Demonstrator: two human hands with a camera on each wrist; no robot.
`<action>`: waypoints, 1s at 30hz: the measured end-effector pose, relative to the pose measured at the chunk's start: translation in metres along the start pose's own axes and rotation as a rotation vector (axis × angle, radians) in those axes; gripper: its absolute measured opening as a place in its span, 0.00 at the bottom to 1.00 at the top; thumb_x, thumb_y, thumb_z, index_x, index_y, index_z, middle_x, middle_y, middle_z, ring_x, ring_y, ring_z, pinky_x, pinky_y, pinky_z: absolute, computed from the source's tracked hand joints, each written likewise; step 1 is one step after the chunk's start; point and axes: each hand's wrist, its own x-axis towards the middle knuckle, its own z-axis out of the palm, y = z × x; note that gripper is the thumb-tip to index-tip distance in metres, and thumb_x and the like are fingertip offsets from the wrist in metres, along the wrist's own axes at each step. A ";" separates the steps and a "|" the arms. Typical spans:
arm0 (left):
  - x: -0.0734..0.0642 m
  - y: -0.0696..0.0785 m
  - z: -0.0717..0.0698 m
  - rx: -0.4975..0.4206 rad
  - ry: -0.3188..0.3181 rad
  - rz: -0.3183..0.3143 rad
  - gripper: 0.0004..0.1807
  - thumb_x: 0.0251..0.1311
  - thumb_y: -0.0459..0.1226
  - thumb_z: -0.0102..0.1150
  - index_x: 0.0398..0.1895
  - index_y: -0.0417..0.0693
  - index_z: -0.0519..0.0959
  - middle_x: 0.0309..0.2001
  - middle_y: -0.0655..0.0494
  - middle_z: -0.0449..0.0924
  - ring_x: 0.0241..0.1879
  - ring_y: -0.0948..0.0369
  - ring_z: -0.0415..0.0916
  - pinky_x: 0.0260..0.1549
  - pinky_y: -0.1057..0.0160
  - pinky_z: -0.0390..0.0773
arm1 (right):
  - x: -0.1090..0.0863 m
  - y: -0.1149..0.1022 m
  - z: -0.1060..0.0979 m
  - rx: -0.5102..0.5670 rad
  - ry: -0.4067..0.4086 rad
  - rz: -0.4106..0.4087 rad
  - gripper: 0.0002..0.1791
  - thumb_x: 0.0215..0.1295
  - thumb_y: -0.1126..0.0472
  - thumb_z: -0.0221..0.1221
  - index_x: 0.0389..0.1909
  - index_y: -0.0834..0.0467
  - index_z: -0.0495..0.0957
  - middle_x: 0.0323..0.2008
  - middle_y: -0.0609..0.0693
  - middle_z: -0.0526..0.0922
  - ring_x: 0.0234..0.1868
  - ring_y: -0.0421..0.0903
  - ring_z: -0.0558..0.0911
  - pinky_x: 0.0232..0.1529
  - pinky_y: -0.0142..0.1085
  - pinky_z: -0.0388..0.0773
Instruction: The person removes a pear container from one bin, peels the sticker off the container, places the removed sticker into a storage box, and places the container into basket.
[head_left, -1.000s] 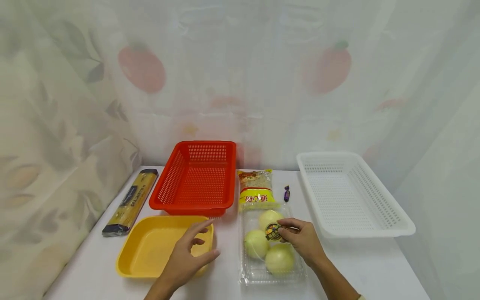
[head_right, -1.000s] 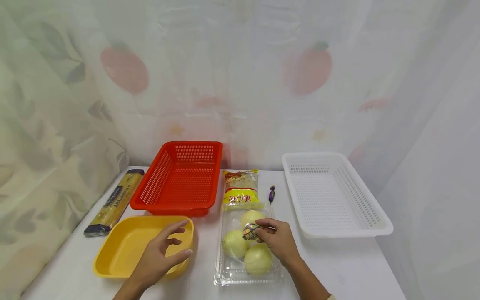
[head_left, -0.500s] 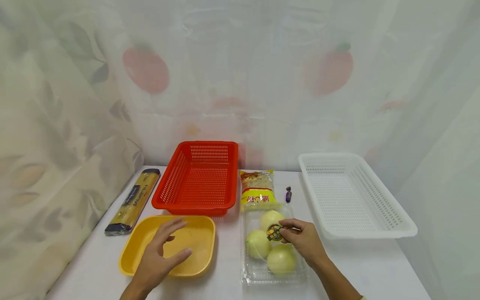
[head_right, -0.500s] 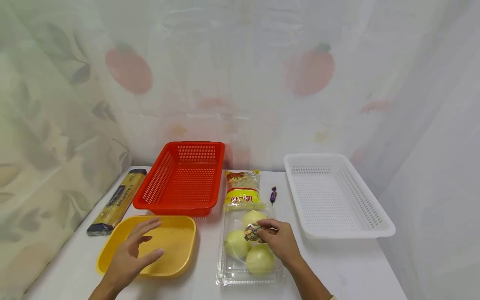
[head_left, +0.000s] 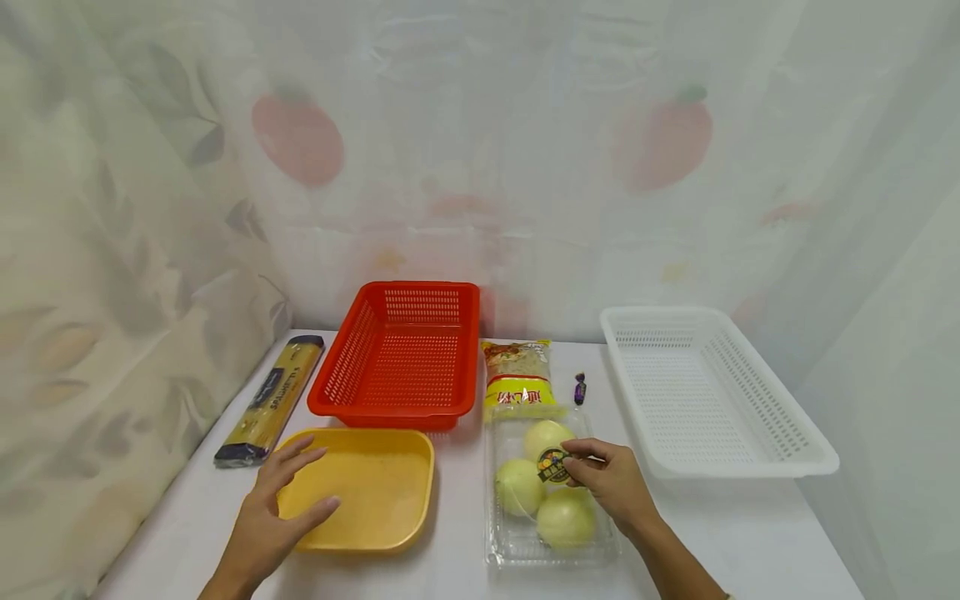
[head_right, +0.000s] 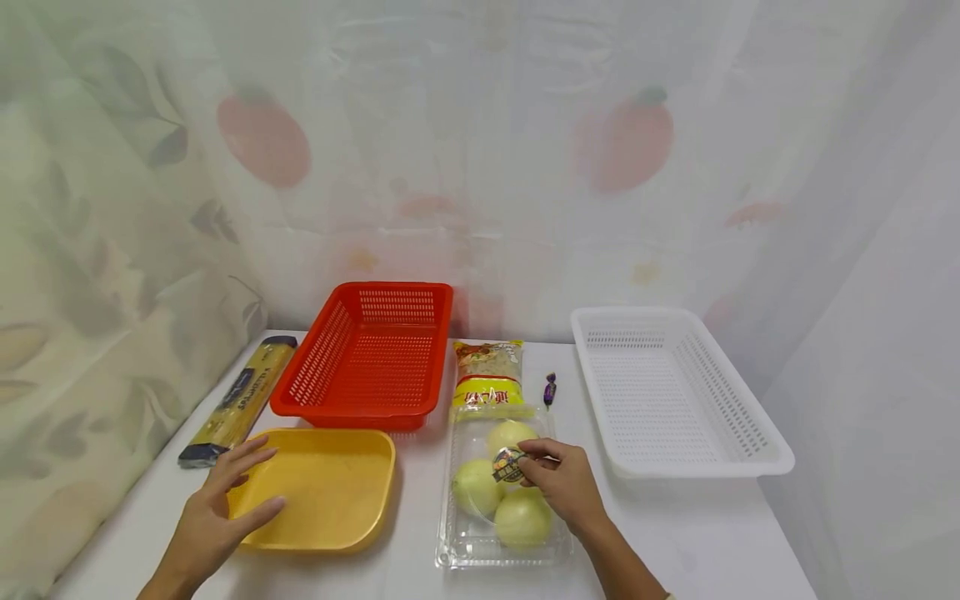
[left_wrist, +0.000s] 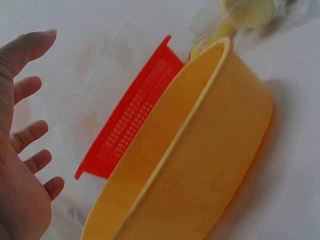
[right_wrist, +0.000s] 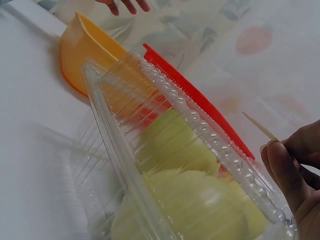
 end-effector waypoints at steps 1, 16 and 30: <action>0.000 -0.003 -0.003 0.005 0.004 -0.007 0.33 0.51 0.36 0.73 0.62 0.50 0.74 0.68 0.53 0.60 0.67 0.62 0.49 0.59 0.45 0.54 | 0.000 0.000 0.000 -0.001 0.003 0.001 0.14 0.58 0.76 0.61 0.46 0.78 0.77 0.40 0.65 0.79 0.34 0.48 0.84 0.35 0.39 0.82; -0.008 -0.049 -0.034 0.080 0.083 -0.083 0.31 0.54 0.38 0.71 0.63 0.44 0.73 0.69 0.49 0.58 0.67 0.67 0.48 0.59 0.36 0.51 | -0.002 0.000 0.001 -0.003 0.015 0.001 0.14 0.58 0.76 0.61 0.45 0.78 0.77 0.39 0.65 0.79 0.33 0.47 0.83 0.34 0.39 0.82; -0.012 -0.076 -0.038 0.065 0.006 -0.121 0.33 0.56 0.37 0.69 0.65 0.40 0.69 0.72 0.44 0.50 0.70 0.44 0.42 0.53 0.26 0.51 | 0.000 0.001 0.000 0.003 0.022 -0.008 0.14 0.59 0.75 0.62 0.45 0.78 0.77 0.39 0.64 0.79 0.32 0.47 0.83 0.33 0.38 0.82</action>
